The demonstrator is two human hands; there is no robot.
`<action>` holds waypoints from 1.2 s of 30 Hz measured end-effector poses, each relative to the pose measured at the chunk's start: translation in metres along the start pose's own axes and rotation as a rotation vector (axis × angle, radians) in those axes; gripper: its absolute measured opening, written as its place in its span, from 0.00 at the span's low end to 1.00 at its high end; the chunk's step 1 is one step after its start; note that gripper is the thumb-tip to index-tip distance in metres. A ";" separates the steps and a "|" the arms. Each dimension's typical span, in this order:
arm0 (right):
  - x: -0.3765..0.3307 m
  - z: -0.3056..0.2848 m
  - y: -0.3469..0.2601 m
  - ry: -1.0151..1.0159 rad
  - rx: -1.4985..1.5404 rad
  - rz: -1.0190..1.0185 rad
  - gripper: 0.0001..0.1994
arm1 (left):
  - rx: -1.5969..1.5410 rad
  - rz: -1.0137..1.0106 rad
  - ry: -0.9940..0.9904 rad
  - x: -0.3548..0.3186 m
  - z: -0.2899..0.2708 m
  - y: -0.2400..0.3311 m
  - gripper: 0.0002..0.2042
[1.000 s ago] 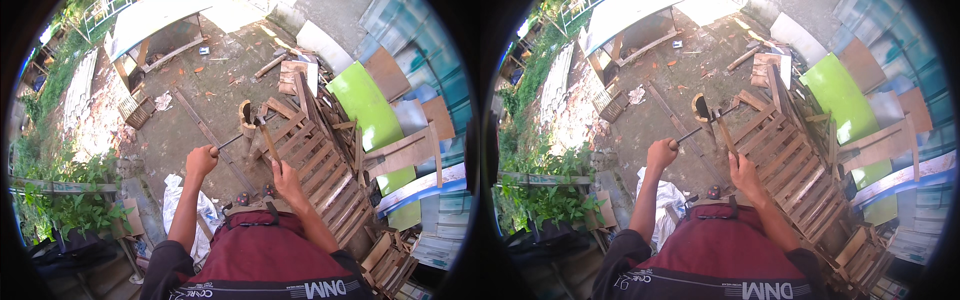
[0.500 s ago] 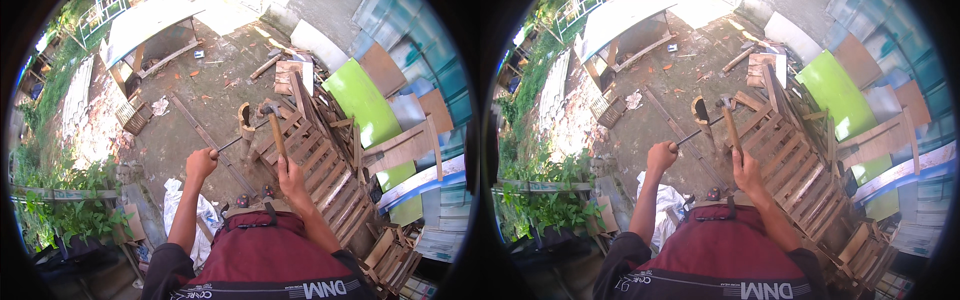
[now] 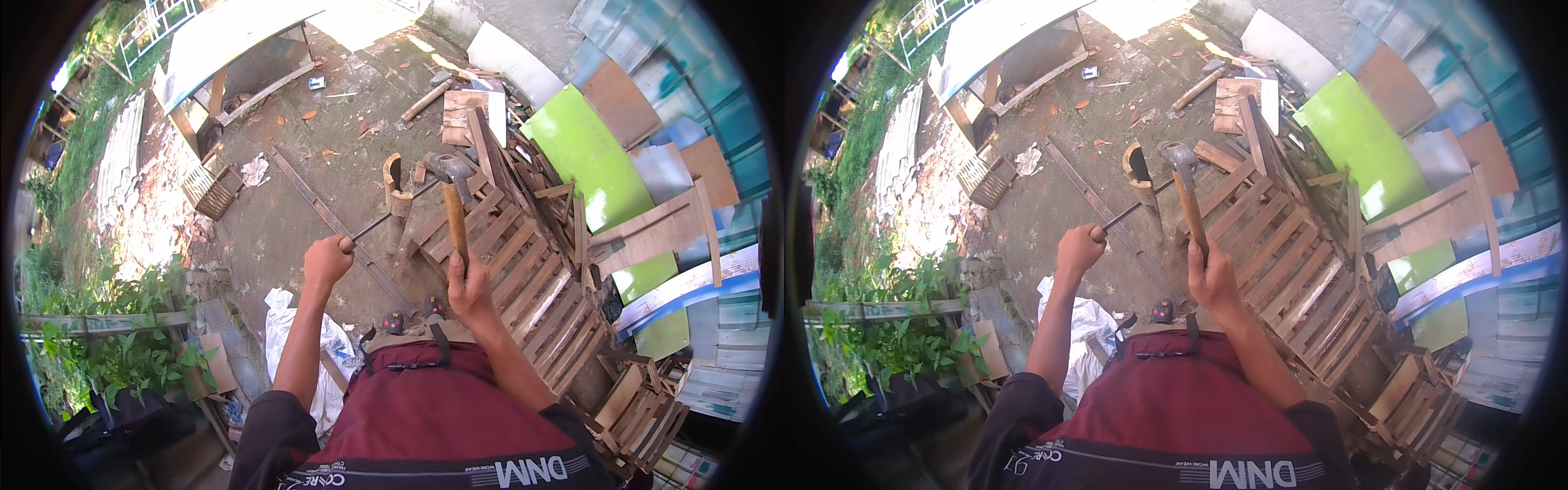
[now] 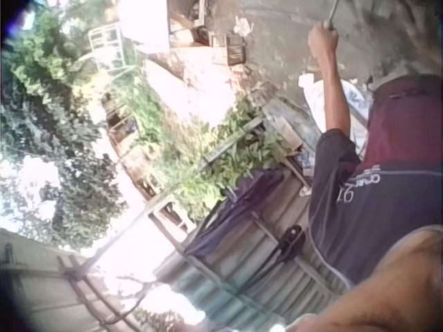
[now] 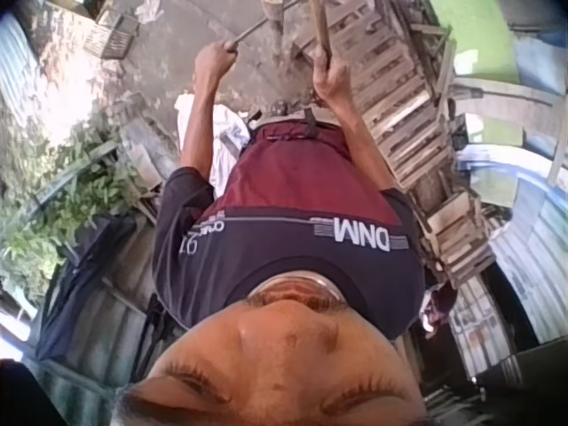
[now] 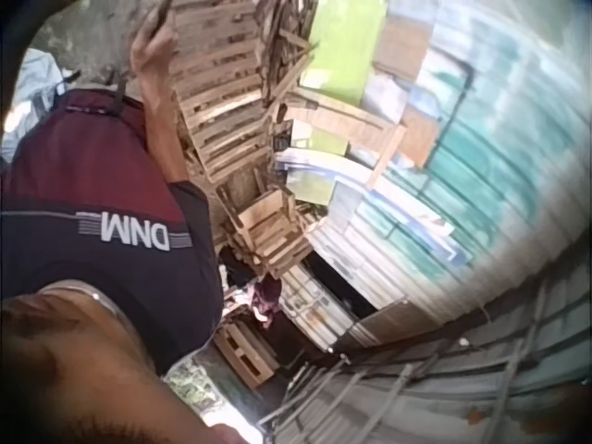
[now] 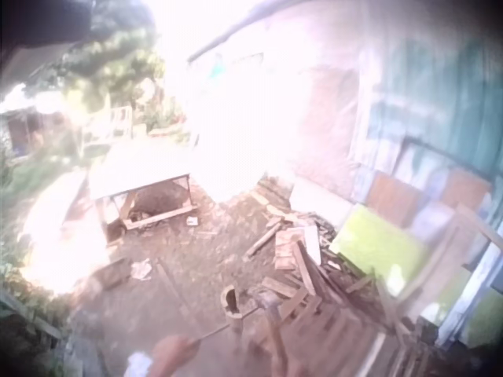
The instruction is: The person sharpens a long bamboo pole using a metal file and then uses a hammer to drive a nail into the pole. The person holds the bamboo with one hand and files it with the other, then switches to hammering.
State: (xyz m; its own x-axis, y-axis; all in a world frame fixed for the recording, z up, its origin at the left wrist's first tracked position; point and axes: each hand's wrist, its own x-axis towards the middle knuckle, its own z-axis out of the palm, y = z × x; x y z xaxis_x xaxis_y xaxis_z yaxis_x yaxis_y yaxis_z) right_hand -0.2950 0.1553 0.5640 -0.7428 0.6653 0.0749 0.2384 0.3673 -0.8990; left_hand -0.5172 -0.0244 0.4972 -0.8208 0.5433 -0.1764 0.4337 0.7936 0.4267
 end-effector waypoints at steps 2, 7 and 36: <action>-0.001 0.012 0.027 -0.035 -0.067 0.029 0.26 | 0.051 -0.015 -0.033 -0.001 -0.001 0.004 0.08; 0.006 0.000 0.031 -0.117 -0.110 0.086 0.26 | 0.025 -0.028 -0.038 -0.003 0.010 0.001 0.08; -0.003 0.018 0.063 0.045 -0.031 0.056 0.28 | 0.022 -0.039 -0.085 0.010 0.014 0.018 0.11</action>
State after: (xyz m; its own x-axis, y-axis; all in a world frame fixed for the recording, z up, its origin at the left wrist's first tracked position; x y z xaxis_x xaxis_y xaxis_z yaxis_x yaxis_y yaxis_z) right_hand -0.2887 0.1651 0.4996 -0.6991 0.7136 0.0448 0.2986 0.3482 -0.8886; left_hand -0.5129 -0.0011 0.4905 -0.8031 0.5324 -0.2674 0.4109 0.8199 0.3986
